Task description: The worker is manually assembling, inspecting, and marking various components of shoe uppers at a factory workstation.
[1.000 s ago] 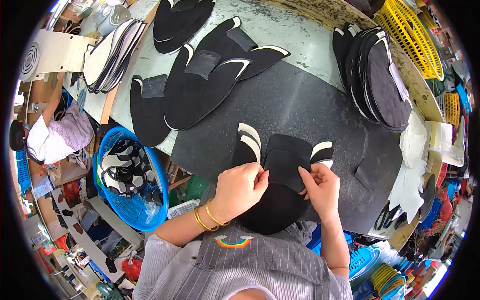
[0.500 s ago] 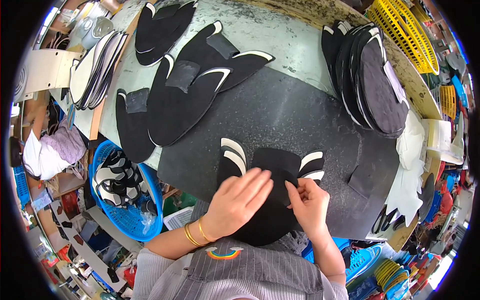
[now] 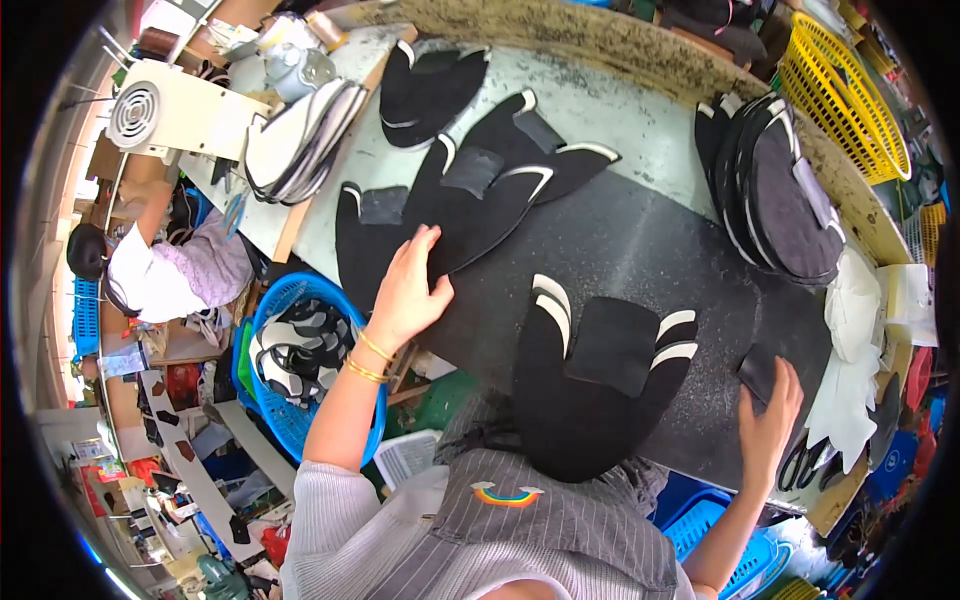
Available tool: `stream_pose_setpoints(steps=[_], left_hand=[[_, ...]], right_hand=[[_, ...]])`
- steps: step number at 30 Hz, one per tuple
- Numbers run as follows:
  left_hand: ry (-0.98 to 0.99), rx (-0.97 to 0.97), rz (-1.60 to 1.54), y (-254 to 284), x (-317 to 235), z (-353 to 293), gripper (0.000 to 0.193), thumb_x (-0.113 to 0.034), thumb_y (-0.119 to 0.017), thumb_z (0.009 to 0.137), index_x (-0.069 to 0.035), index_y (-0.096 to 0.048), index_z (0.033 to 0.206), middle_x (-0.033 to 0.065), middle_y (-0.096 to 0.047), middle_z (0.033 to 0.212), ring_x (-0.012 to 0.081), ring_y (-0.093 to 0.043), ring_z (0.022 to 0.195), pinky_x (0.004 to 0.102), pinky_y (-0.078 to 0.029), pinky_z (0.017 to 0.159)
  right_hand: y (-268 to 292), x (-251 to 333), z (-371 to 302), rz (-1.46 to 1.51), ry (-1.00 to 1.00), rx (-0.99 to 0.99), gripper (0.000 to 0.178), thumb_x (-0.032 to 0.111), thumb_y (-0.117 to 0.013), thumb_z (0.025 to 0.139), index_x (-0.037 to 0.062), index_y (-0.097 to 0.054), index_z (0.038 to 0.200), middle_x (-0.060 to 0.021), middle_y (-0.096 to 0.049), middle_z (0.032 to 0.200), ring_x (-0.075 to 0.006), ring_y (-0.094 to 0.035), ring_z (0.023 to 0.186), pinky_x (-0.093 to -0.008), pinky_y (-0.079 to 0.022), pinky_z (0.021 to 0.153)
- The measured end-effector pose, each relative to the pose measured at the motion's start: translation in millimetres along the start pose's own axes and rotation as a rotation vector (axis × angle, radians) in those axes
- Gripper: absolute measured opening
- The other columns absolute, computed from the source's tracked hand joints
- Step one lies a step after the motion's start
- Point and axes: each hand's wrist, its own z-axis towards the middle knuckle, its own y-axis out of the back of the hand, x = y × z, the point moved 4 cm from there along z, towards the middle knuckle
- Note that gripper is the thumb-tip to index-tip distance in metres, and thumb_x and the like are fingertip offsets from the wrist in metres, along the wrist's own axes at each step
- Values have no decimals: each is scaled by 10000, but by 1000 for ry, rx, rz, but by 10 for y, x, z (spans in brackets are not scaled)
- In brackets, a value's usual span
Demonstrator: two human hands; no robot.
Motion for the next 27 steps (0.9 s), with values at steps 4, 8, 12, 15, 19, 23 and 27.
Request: stream_pose_setpoints(steps=[4,8,12,15,19,23,27], left_hand=[[46,-321,-239,258,159,389,215,-89,-607,859,-32,-567,1063,157,-676,910,287,-672,851,334,-517,714],[-253,-698,-145,702,-314,506,208,-82,-639,851,4,-641,1041,162,-672,893,294,-657,770,311,-512,687],[-619,-394,19,904,-1500,-125,215,-25,-617,819,17,-647,1027,124,-678,940,246,-650,763,313,-523,669],[-907,68,59,502,-2066,-670,277,-211,-632,844,-1,-647,1024,101,-676,944,208,-648,735,312,-529,617],[-679,517,-492,-22,-1869,-835,552,-464,-687,741,10,-638,1018,117,-665,918,227,-646,765,306,-526,624],[-148,348,-1135,-216,-1997,-619,446,-166,-747,785,10,-551,1145,94,-611,932,169,-630,812,281,-529,678],[64,349,-1277,-405,-1825,-793,256,-95,-669,857,-8,-535,1057,33,-567,838,97,-590,785,237,-500,648]], right_hand=[[-121,-154,-180,-95,31,84,332,6,-579,805,-17,-553,1136,-179,-581,1129,-349,-525,1060,-410,-456,875],[-120,-245,-210,120,-193,-61,245,19,-566,852,2,-574,1097,-153,-638,947,-331,-595,851,-369,-479,790],[-170,-307,-274,838,-482,-83,176,36,-564,903,-15,-571,1071,-54,-657,864,-94,-595,752,-218,-457,696],[-175,-176,-287,1332,-581,-2,196,8,-553,902,-52,-555,1089,-37,-653,914,-56,-588,803,-186,-453,720],[-132,284,-327,1420,-557,181,172,15,-561,898,-35,-591,1060,-33,-653,923,-65,-594,805,-208,-469,695],[84,979,-416,703,103,224,269,9,-629,807,-42,-588,1068,-157,-636,892,-275,-639,781,-310,-511,689],[91,1316,-577,619,300,239,524,92,-729,733,-13,-510,1197,-200,-578,1036,-331,-610,888,-355,-510,755]])
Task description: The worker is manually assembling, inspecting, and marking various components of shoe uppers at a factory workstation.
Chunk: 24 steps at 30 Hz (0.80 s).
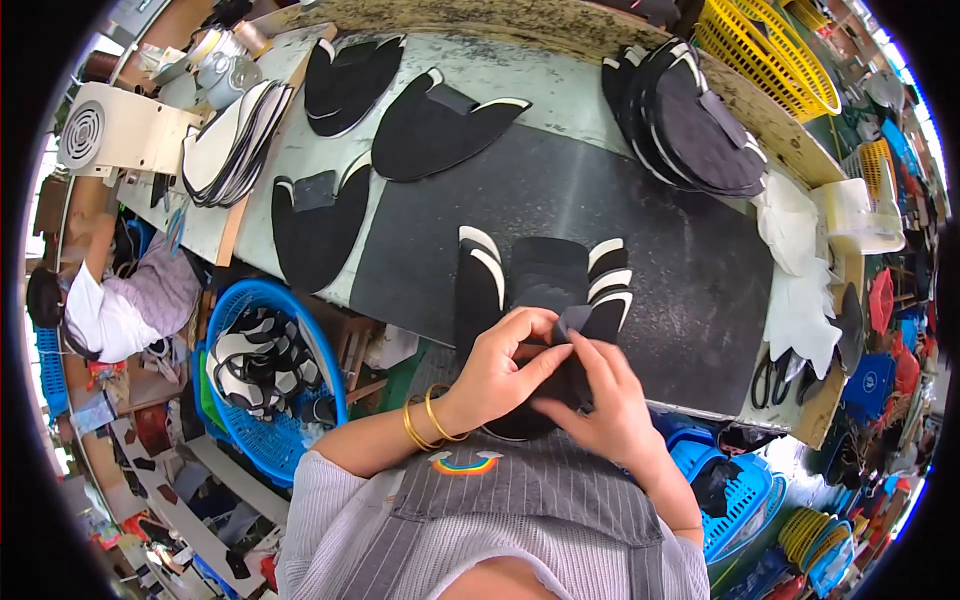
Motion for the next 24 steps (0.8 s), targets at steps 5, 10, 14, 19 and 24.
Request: stream_pose_setpoints(steps=[5,10,14,19,24], left_hand=[[281,215,14,11,126,-230,179,-89,-592,912,-38,-431,973,-2,-529,732,21,-480,687,220,-409,568],[419,218,-96,129,94,-212,251,-115,-637,887,-6,-469,1037,25,-584,757,35,-517,707,211,-443,606],[489,95,-95,280,277,-165,154,-91,-637,883,20,-586,976,16,-613,838,63,-580,751,228,-507,643],[230,-160,200,454,328,144,214,-56,-629,879,34,-580,1067,36,-631,801,65,-591,652,208,-499,552],[113,-219,438,452,309,236,264,-31,-668,839,18,-525,1054,52,-628,741,64,-592,601,206,-485,531]], right_hand=[[8,-175,62,372,-214,102,518,108,-795,687,13,-557,1137,-134,-576,993,-250,-602,867,-323,-493,749],[-85,-411,-38,673,-460,4,148,-33,-682,800,10,-554,858,14,-506,730,-31,-492,674,-187,-395,588],[-135,-558,-7,784,-583,-72,97,-21,-634,849,0,-558,906,36,-523,768,-12,-471,702,-162,-376,621],[-325,-671,233,517,-598,-98,107,62,-635,868,-11,-612,943,-1,-559,652,-23,-480,537,-197,-386,449],[-386,-785,296,351,-638,-30,152,97,-666,847,-27,-601,904,-21,-545,580,-43,-494,450,-208,-380,409]])
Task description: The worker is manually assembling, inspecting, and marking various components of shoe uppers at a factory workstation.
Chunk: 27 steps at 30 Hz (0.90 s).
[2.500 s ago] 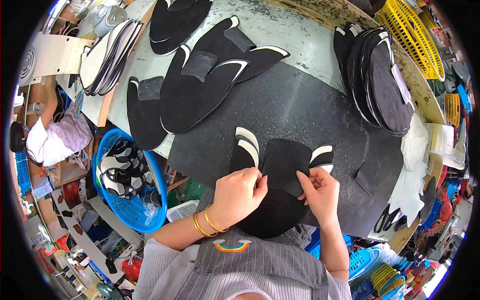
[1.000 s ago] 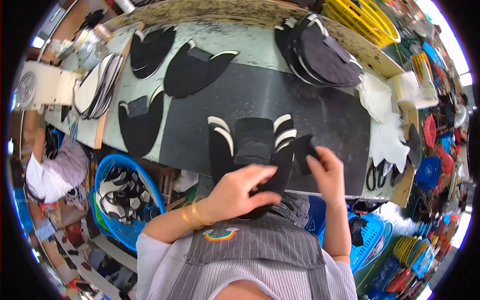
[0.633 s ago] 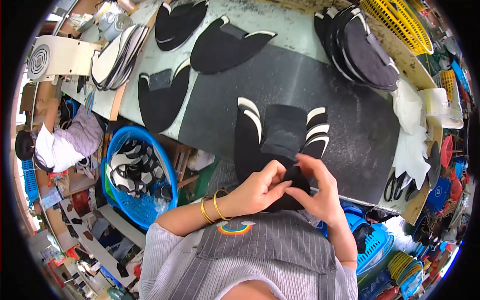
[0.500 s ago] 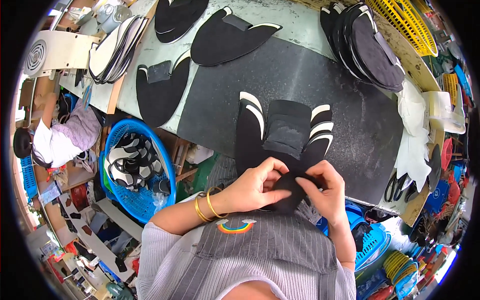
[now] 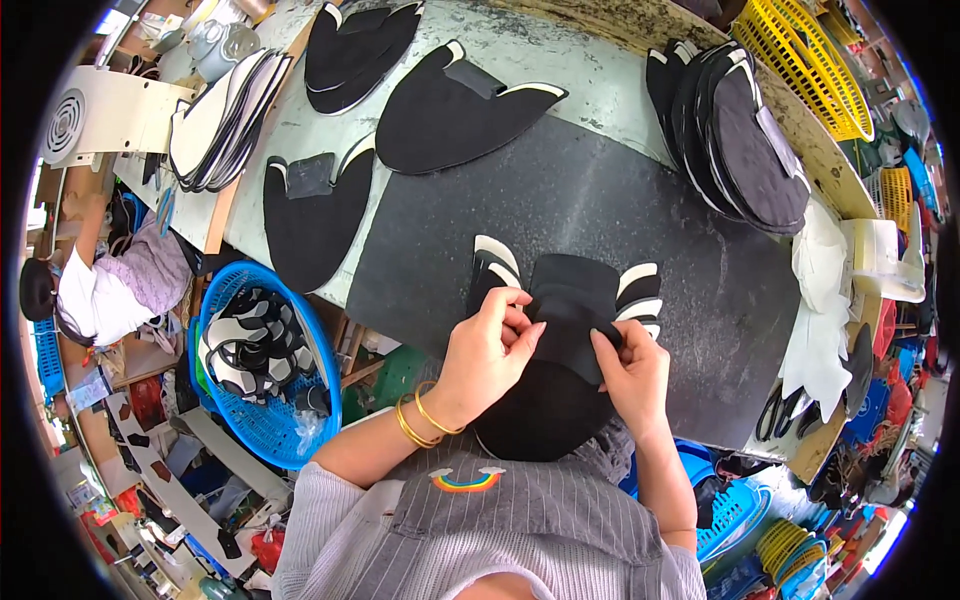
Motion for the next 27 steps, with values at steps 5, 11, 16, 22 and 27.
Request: stream_pose_setpoints(steps=[5,11,16,22,27], left_hand=[[38,-44,-8,-14,-4,-15,318,-12,-683,819,-11,-449,1034,60,-617,724,65,-584,582,207,-482,530],[55,-55,52,-26,-33,14,303,-21,-685,802,-27,-457,1002,70,-612,695,121,-608,537,245,-485,500],[-33,-17,100,-32,-48,26,215,21,-682,789,-32,-593,977,32,-591,754,55,-561,558,200,-457,489],[-217,-130,374,-101,-147,-11,246,35,-693,737,-51,-660,966,55,-573,757,135,-560,504,245,-453,467],[-523,-63,727,-143,-236,-98,356,-45,-681,707,-31,-661,1062,92,-581,1051,244,-572,991,356,-485,783]], right_hand=[[-6,-17,33,35,-47,16,174,90,-683,831,-40,-599,909,-35,-566,591,-48,-510,448,-207,-370,390],[-14,23,71,77,-114,30,150,85,-670,843,-40,-611,903,-37,-592,617,-37,-515,465,-203,-406,399],[-29,23,77,83,-120,42,125,78,-647,865,-28,-600,911,-6,-589,615,-20,-492,447,-170,-356,370],[-44,-10,57,-20,-54,-8,145,81,-695,818,-27,-612,867,-55,-587,602,-55,-510,448,-224,-393,404],[-51,80,13,-200,172,-105,153,85,-709,793,-4,-602,857,-112,-574,627,-185,-544,458,-288,-412,418]])
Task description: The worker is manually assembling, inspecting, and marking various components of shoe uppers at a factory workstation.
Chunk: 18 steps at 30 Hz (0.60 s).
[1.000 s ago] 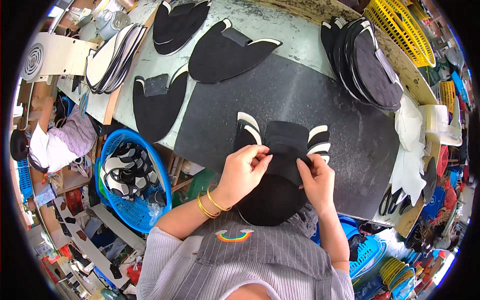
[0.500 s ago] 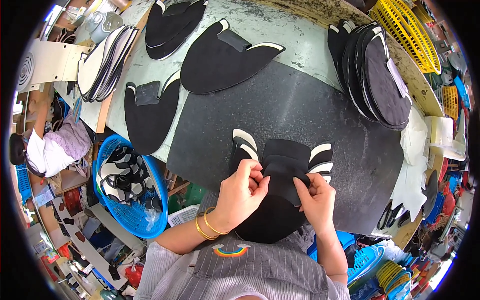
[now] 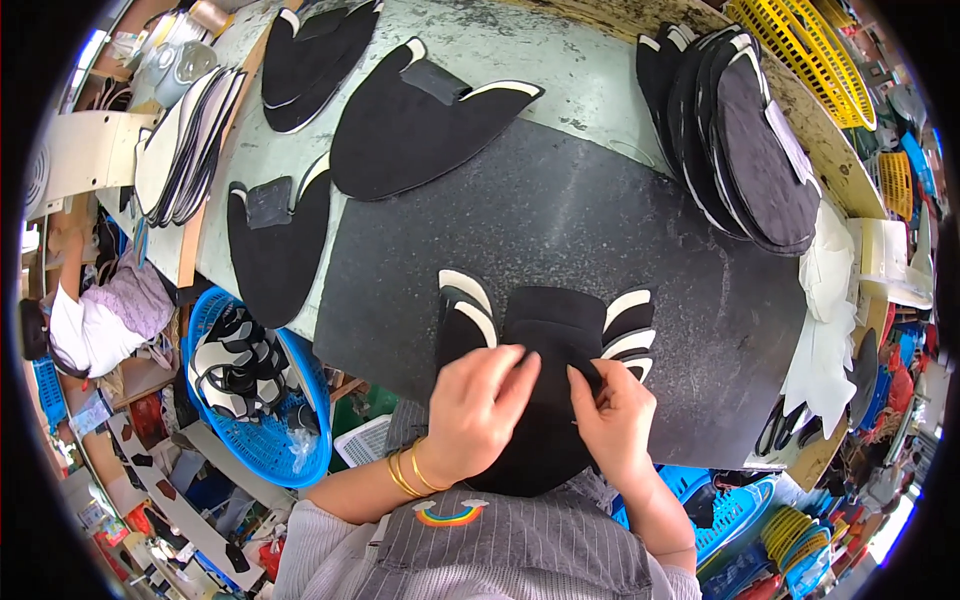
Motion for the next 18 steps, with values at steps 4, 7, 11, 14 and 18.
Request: stream_pose_setpoints(steps=[4,7,11,14,18], left_hand=[[-163,290,-94,-110,-69,-38,472,-214,-654,793,54,-576,1174,172,-497,1312,301,-482,1219,397,-406,990],[-108,445,-153,-121,-68,-10,671,-403,-621,798,68,-491,1259,199,-430,1378,319,-409,1287,431,-339,1053],[-101,503,-153,-108,-65,-2,810,-529,-590,765,54,-440,1307,201,-392,1404,317,-364,1315,432,-293,1079],[-100,482,-149,-79,-96,52,792,-531,-582,778,47,-446,1302,196,-392,1404,314,-364,1312,428,-299,1071],[-104,385,-372,79,196,326,572,-354,-646,796,62,-537,1174,194,-476,1322,327,-435,1247,426,-327,1046]], right_hand=[[-1,73,-18,-84,128,-35,140,68,-694,800,9,-589,871,-119,-586,663,-226,-562,467,-313,-441,426],[-5,42,-49,-76,101,-46,137,59,-686,802,11,-577,870,-117,-580,661,-251,-571,482,-325,-451,426],[8,75,-42,-80,65,-83,142,50,-698,795,11,-570,846,-100,-546,624,-168,-530,455,-280,-417,428],[5,146,-35,-282,153,-94,160,112,-681,809,24,-556,856,-120,-568,669,-250,-567,492,-342,-452,446],[115,44,-49,-407,49,-158,181,130,-666,806,40,-525,874,-100,-544,621,-292,-574,507,-385,-462,472]])
